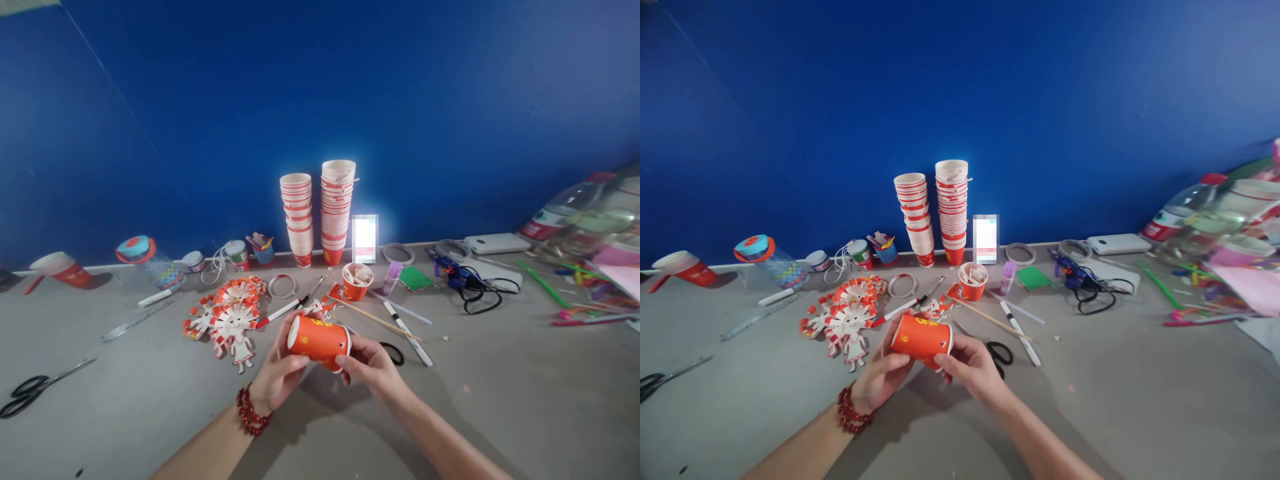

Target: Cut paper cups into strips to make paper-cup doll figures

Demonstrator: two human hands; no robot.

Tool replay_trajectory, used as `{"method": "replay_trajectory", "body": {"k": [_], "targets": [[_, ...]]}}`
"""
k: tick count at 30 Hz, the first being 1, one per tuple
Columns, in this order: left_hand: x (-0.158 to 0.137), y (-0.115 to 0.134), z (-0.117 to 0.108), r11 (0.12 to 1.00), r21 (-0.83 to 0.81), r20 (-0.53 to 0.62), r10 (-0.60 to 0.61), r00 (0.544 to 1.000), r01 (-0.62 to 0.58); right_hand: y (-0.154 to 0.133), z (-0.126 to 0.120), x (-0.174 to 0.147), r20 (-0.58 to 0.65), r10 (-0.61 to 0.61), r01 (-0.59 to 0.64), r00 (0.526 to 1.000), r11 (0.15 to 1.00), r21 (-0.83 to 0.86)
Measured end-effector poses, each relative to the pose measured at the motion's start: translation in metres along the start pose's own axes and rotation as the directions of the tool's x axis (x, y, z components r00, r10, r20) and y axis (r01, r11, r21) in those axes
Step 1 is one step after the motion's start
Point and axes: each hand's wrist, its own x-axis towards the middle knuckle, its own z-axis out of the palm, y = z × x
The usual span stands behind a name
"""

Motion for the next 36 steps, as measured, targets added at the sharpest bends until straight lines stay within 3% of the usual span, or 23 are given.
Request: {"method": "replay_trajectory", "body": {"k": [3, 6, 8, 10, 14, 19, 25, 33, 36], "targets": [[0.002, -0.005, 0.001, 1.0, -0.023, -0.048, 0.009, 0.999, -0.01, 0.001, 0.001, 0.0, 0.046, -0.153, 0.16, 0.987, 0.953, -0.257], [0.004, -0.009, 0.0, 0.999, -0.049, -0.072, 0.004, 0.997, -0.007, 0.001, 0.003, -0.001, 0.148, -0.309, 0.341, 0.94, 0.797, -0.499], [0.004, -0.008, 0.0, 0.999, -0.046, -0.07, -0.006, 0.998, 0.002, 0.0, 0.004, -0.002, 0.173, -0.336, 0.373, 0.926, 0.738, -0.563], [0.003, -0.005, 0.002, 0.999, -0.029, -0.071, -0.024, 0.997, 0.022, -0.001, 0.004, -0.002, 0.161, -0.313, 0.348, 0.936, 0.757, -0.553], [0.0, 0.002, 0.004, 0.999, -0.025, -0.046, -0.042, 0.998, 0.041, -0.003, 0.005, -0.004, 0.129, -0.214, 0.249, 0.968, 0.873, -0.42], [-0.001, 0.003, 0.004, 1.0, -0.006, 0.026, -0.01, 1.0, 0.011, -0.003, 0.004, -0.003, 0.085, -0.207, 0.224, 0.975, 0.896, -0.384], [0.002, 0.004, 0.0, 0.999, -0.023, 0.048, 0.048, 0.998, -0.047, -0.007, -0.01, 0.0, -0.029, -0.216, 0.181, 0.976, 0.877, -0.446], [0.002, 0.001, -0.005, 0.991, 0.102, -0.011, -0.086, 0.996, 0.087, -0.016, -0.014, 0.001, -0.002, -0.271, 0.223, 0.962, 0.795, -0.564], [0.0, 0.003, 0.001, 0.992, 0.126, 0.006, -0.015, 1.0, 0.014, -0.011, -0.012, 0.001, -0.03, -0.238, 0.186, 0.971, 0.823, -0.537]]}}
